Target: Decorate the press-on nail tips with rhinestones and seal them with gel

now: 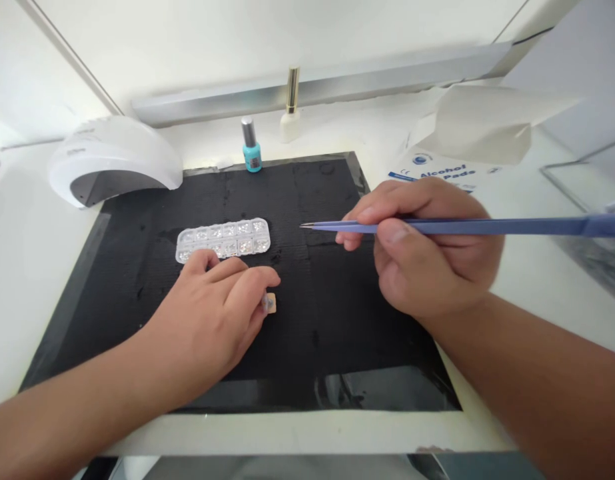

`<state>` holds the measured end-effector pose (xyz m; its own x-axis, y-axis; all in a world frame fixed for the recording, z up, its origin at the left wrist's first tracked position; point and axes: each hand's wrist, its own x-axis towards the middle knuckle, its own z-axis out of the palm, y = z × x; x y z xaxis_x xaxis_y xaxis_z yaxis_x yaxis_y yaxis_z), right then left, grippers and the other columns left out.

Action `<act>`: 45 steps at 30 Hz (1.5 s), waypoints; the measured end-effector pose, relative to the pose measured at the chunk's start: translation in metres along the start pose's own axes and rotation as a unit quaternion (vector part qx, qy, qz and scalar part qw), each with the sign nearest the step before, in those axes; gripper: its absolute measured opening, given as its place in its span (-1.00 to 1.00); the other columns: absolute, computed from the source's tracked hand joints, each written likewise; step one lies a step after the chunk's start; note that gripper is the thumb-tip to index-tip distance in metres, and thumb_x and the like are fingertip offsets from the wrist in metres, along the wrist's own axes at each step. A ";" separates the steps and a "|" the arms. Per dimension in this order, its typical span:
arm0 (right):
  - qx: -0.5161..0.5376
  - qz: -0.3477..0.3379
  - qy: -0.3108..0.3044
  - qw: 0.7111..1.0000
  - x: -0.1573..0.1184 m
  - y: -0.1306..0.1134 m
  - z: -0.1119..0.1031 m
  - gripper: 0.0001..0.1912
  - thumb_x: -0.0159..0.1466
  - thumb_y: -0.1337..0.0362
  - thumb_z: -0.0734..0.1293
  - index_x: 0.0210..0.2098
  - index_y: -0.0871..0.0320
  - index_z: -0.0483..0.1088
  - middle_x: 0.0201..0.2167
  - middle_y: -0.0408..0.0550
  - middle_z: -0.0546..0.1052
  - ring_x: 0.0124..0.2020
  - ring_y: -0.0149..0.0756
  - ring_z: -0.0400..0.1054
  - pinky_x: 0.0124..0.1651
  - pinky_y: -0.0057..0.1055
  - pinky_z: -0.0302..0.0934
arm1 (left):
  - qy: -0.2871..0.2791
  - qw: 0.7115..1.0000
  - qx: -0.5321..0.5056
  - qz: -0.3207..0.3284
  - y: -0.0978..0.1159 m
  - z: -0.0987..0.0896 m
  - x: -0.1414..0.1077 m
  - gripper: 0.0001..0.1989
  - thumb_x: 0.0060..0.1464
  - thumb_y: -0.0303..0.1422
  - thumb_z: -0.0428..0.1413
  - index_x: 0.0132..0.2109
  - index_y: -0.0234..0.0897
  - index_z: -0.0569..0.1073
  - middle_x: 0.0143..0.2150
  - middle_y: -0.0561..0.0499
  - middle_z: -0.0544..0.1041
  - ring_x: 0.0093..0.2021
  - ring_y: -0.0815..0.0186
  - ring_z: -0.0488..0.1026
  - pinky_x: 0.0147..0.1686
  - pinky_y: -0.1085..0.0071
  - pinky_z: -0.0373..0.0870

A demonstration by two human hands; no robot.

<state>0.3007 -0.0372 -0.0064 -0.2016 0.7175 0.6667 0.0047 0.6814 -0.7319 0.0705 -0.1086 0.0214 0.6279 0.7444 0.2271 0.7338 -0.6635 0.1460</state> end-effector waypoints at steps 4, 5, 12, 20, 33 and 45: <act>0.016 0.012 0.037 0.999 0.003 -0.002 0.007 -0.89 0.31 0.32 0.29 -0.30 0.06 0.47 -0.46 -0.14 0.45 -0.49 -0.32 0.38 -0.45 -0.33 0.27 | 0.008 1.000 0.005 0.005 0.001 0.001 0.001 -0.89 0.25 -0.50 0.01 -0.09 -0.28 0.28 -0.33 0.05 0.59 -0.34 0.20 0.49 -0.23 0.21 0.11; 0.012 0.017 0.035 0.999 0.004 -0.002 0.008 -0.87 0.32 0.35 0.28 -0.29 0.06 0.47 -0.44 -0.14 0.47 -0.48 -0.33 0.39 -0.44 -0.34 0.28 | 0.010 1.000 0.005 0.005 0.001 0.001 0.002 -0.90 0.26 -0.50 0.01 -0.09 -0.28 0.28 -0.33 0.05 0.59 -0.35 0.20 0.49 -0.23 0.21 0.11; -0.009 0.006 -0.005 1.000 0.005 -0.005 0.007 -0.85 0.33 0.39 0.25 -0.26 0.10 0.46 -0.42 -0.12 0.49 -0.44 -0.31 0.40 -0.41 -0.32 0.27 | 0.020 1.000 0.006 0.013 0.001 0.002 0.001 -0.89 0.25 -0.51 0.02 -0.09 -0.29 0.28 -0.35 0.05 0.58 -0.38 0.23 0.47 -0.25 0.22 0.11; -0.007 0.007 -0.008 1.000 0.005 -0.005 0.006 -0.86 0.33 0.38 0.25 -0.25 0.10 0.46 -0.42 -0.14 0.48 -0.45 -0.34 0.39 -0.41 -0.34 0.26 | 0.027 0.999 0.011 0.012 0.002 0.002 0.003 -0.89 0.24 -0.52 0.03 -0.09 -0.31 0.30 -0.36 0.04 0.57 -0.38 0.22 0.48 -0.25 0.21 0.12; 0.004 0.024 -0.008 1.000 0.006 0.002 0.001 -0.87 0.36 0.28 0.28 -0.22 0.04 0.48 -0.42 -0.14 0.47 -0.43 -0.31 0.40 -0.37 -0.31 0.27 | 0.036 0.995 -0.057 -0.071 -0.012 -0.020 -0.019 -0.54 0.08 -0.31 0.20 0.10 -0.21 0.27 -0.04 -0.09 0.46 -0.04 0.09 0.39 -0.02 0.03 0.26; 0.052 0.051 -0.031 0.997 0.002 0.002 0.005 -0.85 0.34 0.26 0.29 -0.15 0.03 0.50 -0.41 -0.11 0.50 -0.43 -0.29 0.39 -0.40 -0.31 0.28 | -0.013 0.986 -0.164 0.001 -0.093 -0.058 0.018 -0.86 0.18 -0.36 0.08 -0.11 -0.21 0.43 -0.16 -0.01 0.49 -0.16 0.25 0.43 -0.15 0.33 0.42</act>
<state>0.2958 -0.0347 -0.0072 -0.2648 0.7703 0.5801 -0.0735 0.5837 -0.8086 -0.0015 -0.0385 0.0680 0.6392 0.7416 0.2038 0.6116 -0.6508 0.4500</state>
